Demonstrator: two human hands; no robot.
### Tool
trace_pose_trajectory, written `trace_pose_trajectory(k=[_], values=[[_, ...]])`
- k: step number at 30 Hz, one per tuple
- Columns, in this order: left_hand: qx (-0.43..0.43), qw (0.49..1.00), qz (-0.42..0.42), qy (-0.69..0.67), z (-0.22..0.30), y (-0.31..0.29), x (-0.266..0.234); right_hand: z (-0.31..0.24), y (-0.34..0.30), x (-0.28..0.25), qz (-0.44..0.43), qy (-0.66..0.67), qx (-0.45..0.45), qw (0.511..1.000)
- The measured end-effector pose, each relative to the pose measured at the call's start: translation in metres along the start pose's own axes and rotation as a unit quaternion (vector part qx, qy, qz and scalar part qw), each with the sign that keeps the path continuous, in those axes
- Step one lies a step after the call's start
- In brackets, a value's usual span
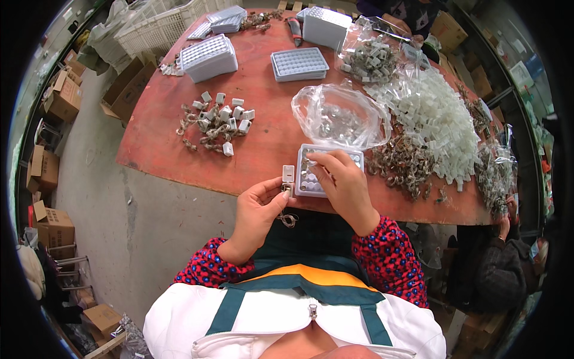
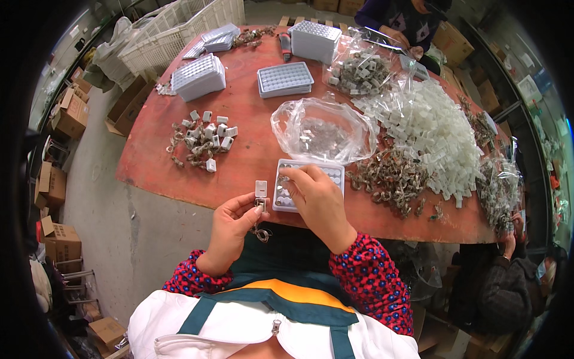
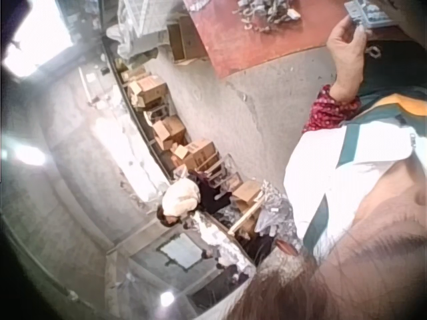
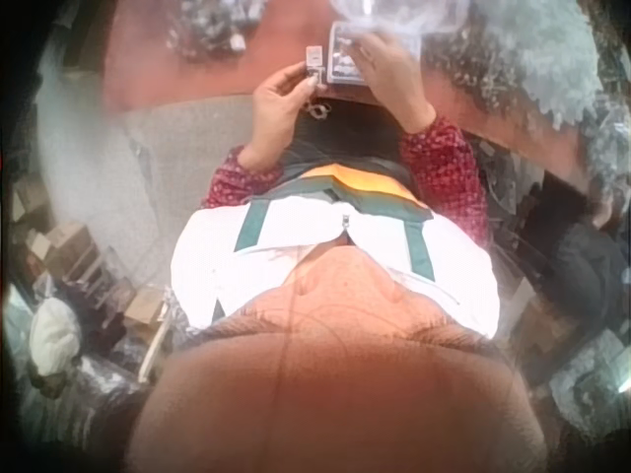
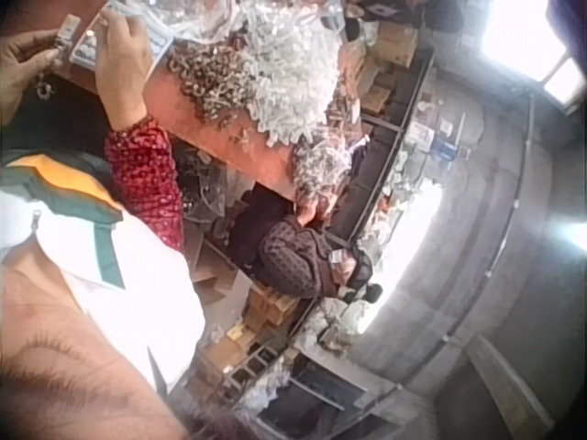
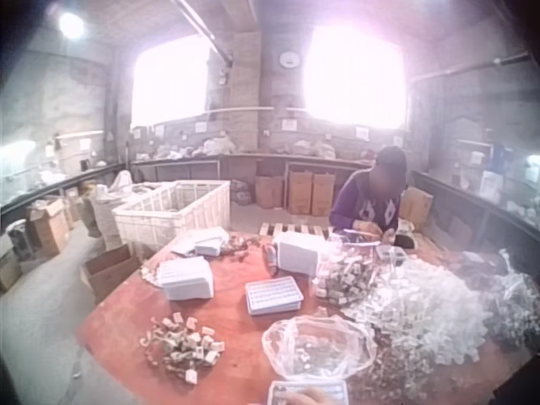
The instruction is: The person repeatedly picks small white plastic housings and metallic components from a table, inserts the metal parts into the housings, and places the assembled units into a compartmentalized tray. The person handles items one at a time and continues the cycle throughout the clip.
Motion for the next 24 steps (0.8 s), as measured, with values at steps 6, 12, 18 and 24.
trace_pose_trajectory(k=[6, 12, 18, 24], values=[[-0.002, 1.000, -0.006, 0.004, 0.006, 0.002, 0.004, 0.005, 0.016, 0.009, -0.040, -0.097, -0.054, 0.993], [0.011, 1.000, -0.027, -0.007, 0.006, 0.001, 0.018, -0.007, -0.015, -0.014, -0.055, 0.106, 0.082, 0.989], [0.037, 0.998, -0.051, 0.009, 0.008, -0.003, 0.030, -0.039, -0.025, -0.011, -0.016, 0.020, -0.031, 0.999], [0.049, 0.996, -0.053, 0.046, 0.008, -0.008, 0.028, -0.046, -0.028, -0.006, -0.036, -0.017, -0.066, 0.997]])
Point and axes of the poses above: each hand's wrist, its own y-axis towards the middle knuckle, its own x-axis out of the palm, z = x × y, the point moved 8 cm from there along y, towards the middle knuckle, and after that the axes turned 3 degrees about y, right-handed, at the moved point
